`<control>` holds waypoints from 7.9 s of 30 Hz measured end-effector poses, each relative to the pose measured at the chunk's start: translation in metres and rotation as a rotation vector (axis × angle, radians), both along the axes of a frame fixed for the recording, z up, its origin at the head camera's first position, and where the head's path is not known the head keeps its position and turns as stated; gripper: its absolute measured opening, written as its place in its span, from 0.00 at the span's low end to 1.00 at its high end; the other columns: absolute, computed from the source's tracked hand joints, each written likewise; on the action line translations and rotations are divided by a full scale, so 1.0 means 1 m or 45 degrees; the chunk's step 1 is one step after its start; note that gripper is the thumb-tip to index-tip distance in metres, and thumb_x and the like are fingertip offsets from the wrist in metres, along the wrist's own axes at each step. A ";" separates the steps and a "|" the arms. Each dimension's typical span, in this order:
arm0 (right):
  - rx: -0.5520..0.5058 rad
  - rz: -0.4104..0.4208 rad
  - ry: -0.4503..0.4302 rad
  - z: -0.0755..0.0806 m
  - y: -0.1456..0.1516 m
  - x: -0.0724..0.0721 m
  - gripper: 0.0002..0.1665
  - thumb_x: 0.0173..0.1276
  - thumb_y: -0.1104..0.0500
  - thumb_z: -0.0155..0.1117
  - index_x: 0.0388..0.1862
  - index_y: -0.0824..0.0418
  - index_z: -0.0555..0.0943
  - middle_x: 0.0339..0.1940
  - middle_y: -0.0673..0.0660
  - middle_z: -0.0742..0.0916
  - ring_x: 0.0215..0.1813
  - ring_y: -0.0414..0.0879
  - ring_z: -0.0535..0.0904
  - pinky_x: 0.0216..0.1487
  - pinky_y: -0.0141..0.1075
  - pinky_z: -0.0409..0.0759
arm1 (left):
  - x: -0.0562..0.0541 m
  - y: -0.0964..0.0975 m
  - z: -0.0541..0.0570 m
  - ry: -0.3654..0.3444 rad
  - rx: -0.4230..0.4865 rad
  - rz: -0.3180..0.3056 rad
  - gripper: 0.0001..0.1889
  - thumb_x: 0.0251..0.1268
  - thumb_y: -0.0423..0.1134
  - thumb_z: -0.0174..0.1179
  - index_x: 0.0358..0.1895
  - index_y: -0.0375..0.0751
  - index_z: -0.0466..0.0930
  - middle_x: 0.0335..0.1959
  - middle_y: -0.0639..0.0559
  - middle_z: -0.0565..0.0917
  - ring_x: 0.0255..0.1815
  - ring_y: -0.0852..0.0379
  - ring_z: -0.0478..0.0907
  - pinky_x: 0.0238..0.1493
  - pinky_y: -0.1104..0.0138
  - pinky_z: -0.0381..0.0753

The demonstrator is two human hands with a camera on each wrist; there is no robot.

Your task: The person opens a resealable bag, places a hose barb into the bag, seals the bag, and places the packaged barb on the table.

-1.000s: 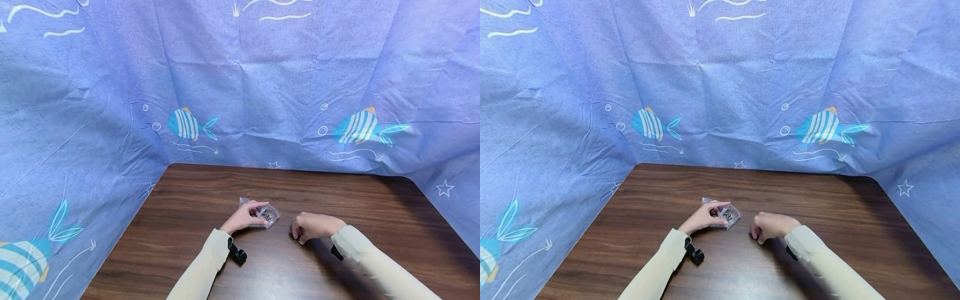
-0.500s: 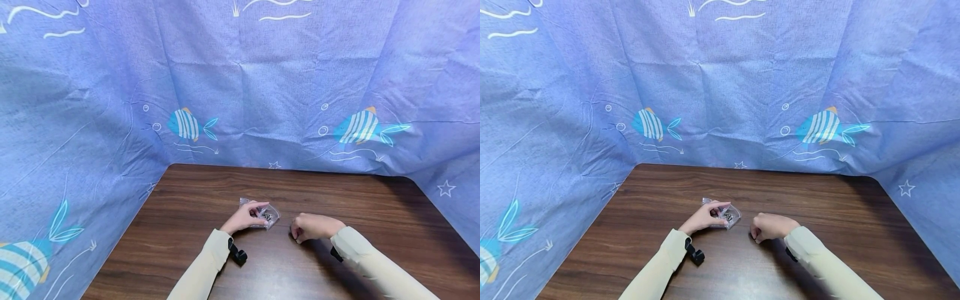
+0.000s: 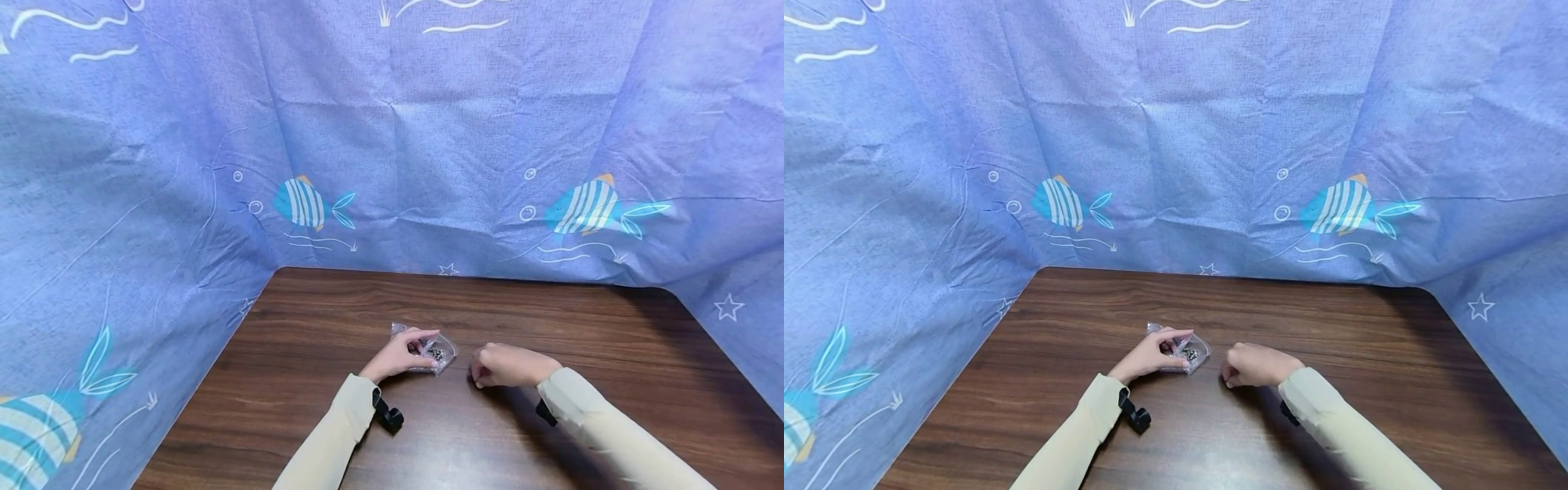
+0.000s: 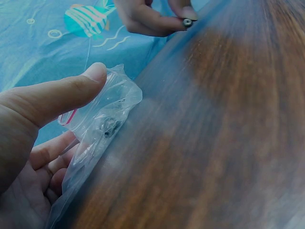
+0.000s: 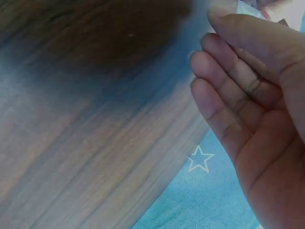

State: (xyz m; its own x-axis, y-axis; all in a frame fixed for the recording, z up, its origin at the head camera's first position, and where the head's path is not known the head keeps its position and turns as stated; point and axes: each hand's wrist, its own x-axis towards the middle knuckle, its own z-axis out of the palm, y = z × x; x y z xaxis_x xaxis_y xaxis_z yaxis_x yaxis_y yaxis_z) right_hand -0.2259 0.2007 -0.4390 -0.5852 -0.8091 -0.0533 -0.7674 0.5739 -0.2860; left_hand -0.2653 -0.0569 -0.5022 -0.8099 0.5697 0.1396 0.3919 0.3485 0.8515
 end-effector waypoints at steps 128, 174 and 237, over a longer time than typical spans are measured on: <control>-0.453 -0.505 0.184 -0.035 -0.036 0.002 0.09 0.65 0.65 0.64 0.23 0.60 0.81 0.17 0.45 0.77 0.21 0.31 0.67 0.24 0.27 0.69 | -0.001 0.014 0.030 0.308 -0.105 0.368 0.03 0.61 0.36 0.65 0.33 0.41 0.85 0.28 0.51 0.86 0.26 0.62 0.76 0.30 0.74 0.73; -0.804 -0.810 -0.097 0.033 0.005 -0.023 0.14 0.66 0.51 0.65 0.39 0.60 0.86 0.33 0.57 0.88 0.29 0.36 0.75 0.32 0.30 0.73 | 0.003 0.010 0.078 0.208 0.200 0.478 0.08 0.62 0.40 0.64 0.34 0.39 0.85 0.29 0.47 0.86 0.27 0.66 0.75 0.33 0.73 0.75; -0.945 -0.714 -0.098 0.024 -0.007 -0.021 0.10 0.67 0.55 0.65 0.40 0.61 0.85 0.35 0.55 0.88 0.33 0.35 0.77 0.36 0.28 0.75 | 0.003 0.026 0.073 0.260 0.230 0.345 0.06 0.63 0.37 0.64 0.36 0.37 0.85 0.32 0.47 0.82 0.30 0.66 0.72 0.33 0.75 0.71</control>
